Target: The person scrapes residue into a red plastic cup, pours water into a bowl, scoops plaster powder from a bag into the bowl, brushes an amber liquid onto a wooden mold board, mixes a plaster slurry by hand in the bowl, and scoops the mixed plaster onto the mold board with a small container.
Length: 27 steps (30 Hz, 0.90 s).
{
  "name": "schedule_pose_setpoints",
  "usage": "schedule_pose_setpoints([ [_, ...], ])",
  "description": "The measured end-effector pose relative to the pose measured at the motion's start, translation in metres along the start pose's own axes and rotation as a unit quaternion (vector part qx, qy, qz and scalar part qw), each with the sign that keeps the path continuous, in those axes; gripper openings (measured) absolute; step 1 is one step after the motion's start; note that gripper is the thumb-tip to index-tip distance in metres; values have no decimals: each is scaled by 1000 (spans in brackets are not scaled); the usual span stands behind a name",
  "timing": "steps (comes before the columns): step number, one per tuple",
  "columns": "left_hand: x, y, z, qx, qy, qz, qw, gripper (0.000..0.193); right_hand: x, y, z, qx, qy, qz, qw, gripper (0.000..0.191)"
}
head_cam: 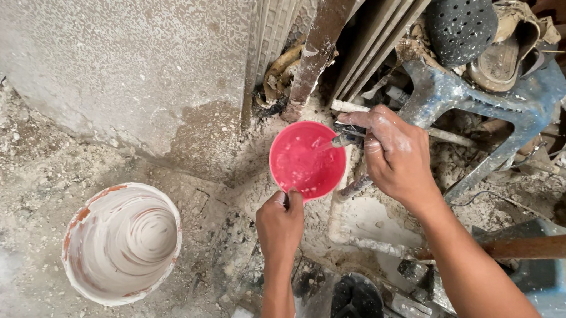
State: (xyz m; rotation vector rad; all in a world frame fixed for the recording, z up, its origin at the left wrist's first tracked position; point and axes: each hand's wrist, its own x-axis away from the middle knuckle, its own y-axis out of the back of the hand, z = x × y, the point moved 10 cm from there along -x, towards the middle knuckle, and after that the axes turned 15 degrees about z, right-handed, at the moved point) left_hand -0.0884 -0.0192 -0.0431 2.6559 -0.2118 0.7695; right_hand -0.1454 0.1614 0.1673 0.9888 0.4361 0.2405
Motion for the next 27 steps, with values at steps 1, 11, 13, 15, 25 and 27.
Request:
schedule_pose_setpoints([
  [1,0,1,-2,2,-9,-8,1000,42,0,0,-1,-1,3,0,1000,40],
  [11,0,0,2,20,21,2,1000,38,1,-2,-3,9,5,-4,1000,39],
  [13,0,1,0,19,5,-5,1000,42,1,0,0,11,11,-5,1000,37],
  [15,1,2,-4,21,-17,-14,1000,41,1,1,2,21,13,-2,1000,35],
  [25,0,0,-4,25,-16,-15,999,39,-1,3,4,-1,1,-1,1000,32],
  [27,1,3,-6,25,-32,-32,999,39,-1,4,5,-5,4,-4,1000,32],
])
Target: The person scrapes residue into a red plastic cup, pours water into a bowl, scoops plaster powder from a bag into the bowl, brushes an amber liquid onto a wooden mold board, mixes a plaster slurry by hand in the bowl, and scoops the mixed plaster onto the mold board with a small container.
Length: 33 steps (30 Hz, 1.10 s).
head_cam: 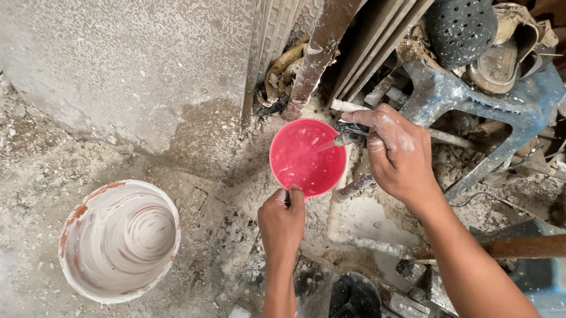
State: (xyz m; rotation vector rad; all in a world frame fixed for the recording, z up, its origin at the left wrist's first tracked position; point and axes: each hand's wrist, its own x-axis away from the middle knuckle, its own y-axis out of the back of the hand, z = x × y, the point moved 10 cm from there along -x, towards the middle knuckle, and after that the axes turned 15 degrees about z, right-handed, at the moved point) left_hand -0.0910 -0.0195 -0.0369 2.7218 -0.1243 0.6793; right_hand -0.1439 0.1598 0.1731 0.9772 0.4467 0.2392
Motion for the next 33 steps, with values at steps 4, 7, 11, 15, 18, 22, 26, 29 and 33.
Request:
schedule_pose_setpoints([
  [4,0,-1,3,2,13,6,1000,41,0,-1,1,-1,7,1,1000,33],
  [7,-1,-4,9,4,43,20,999,39,1,-2,0,-4,4,0,1000,33],
  [11,-1,-8,16,9,91,44,995,37,1,-3,-5,-1,-6,1,1000,33],
  [15,0,-5,5,-18,44,33,998,42,1,-3,-7,-5,-6,1,1000,32],
  [18,1,-7,7,-10,56,40,998,39,2,-2,-5,1,0,0,1000,33],
  [22,1,-4,4,-27,47,31,998,41,1,0,-3,0,5,-1,1000,35],
  [26,1,-4,6,-22,57,37,997,38,-1,-1,-3,1,-6,0,1000,36],
  [29,2,1,2,-31,31,18,999,38,-1,-1,-2,6,-6,1,1000,36],
  [33,2,0,7,-25,51,28,998,39,-1,0,2,6,9,-3,1000,38],
])
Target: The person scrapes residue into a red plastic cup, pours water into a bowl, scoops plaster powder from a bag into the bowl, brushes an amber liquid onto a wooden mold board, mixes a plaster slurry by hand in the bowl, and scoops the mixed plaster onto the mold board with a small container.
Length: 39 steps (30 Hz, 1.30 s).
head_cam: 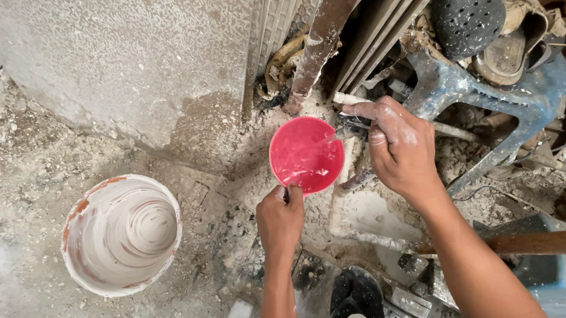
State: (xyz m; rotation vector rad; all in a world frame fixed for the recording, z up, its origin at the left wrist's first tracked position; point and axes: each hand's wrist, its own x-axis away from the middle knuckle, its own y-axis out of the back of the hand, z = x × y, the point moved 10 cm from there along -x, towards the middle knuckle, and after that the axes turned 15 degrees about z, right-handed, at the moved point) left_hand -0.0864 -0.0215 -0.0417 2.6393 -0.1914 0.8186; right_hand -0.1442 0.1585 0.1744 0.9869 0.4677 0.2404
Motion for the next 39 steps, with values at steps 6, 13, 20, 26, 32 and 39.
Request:
schedule_pose_setpoints([
  [6,-3,-3,11,3,52,13,999,47,-1,-3,-6,4,-28,9,1000,39],
  [13,-2,-5,8,-5,19,13,1000,48,2,-2,-2,-7,-11,2,1000,36],
  [20,-3,-6,5,-11,15,17,1000,44,3,0,1,6,6,-3,1000,36],
  [26,-1,-1,-2,-23,-20,-13,999,41,3,-1,-1,7,-1,-2,1000,35],
  [32,0,1,-4,-13,-26,-20,999,40,4,-3,-2,5,-6,5,1000,35],
  [39,-1,-4,-2,6,-6,5,1000,42,4,-2,-3,0,-3,2,1000,38],
])
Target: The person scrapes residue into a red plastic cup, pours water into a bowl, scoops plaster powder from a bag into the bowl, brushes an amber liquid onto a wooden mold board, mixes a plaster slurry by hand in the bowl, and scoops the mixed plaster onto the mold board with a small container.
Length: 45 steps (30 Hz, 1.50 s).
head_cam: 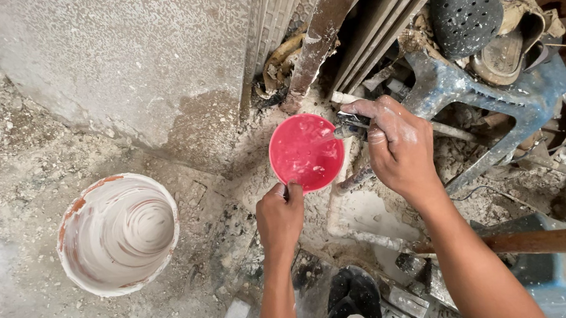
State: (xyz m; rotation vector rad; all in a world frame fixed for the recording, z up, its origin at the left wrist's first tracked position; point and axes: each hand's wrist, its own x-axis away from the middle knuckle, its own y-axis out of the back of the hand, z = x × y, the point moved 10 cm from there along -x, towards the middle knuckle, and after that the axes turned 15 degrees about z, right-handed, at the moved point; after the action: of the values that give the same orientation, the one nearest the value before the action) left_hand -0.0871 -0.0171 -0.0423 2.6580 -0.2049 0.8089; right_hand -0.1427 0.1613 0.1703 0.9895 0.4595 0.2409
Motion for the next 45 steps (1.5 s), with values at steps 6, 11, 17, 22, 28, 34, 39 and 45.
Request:
schedule_pose_setpoints([
  [6,-1,1,-3,-8,-11,-12,1000,41,-2,2,2,-1,8,-1,1000,36],
  [11,-4,-2,1,-1,1,1,1000,40,-3,0,0,6,-2,3,1000,38],
  [17,-5,-3,1,2,-14,-8,1000,40,-1,0,-1,5,1,1,1000,36],
  [22,-7,-6,4,0,-15,-5,1000,41,0,0,1,6,14,2,1000,35],
  [28,-9,-7,3,4,-23,-10,1000,34,-1,-2,-4,-2,-5,11,1000,38],
  [34,-9,-6,0,-4,-22,-13,1000,40,-3,0,1,-9,6,6,1000,33],
  [39,-8,-1,-10,-24,-65,-42,997,40,-3,5,8,-12,26,-6,1000,33],
  [45,-10,-2,-11,-36,-64,-44,996,40,3,-2,-5,-60,31,-3,998,32],
])
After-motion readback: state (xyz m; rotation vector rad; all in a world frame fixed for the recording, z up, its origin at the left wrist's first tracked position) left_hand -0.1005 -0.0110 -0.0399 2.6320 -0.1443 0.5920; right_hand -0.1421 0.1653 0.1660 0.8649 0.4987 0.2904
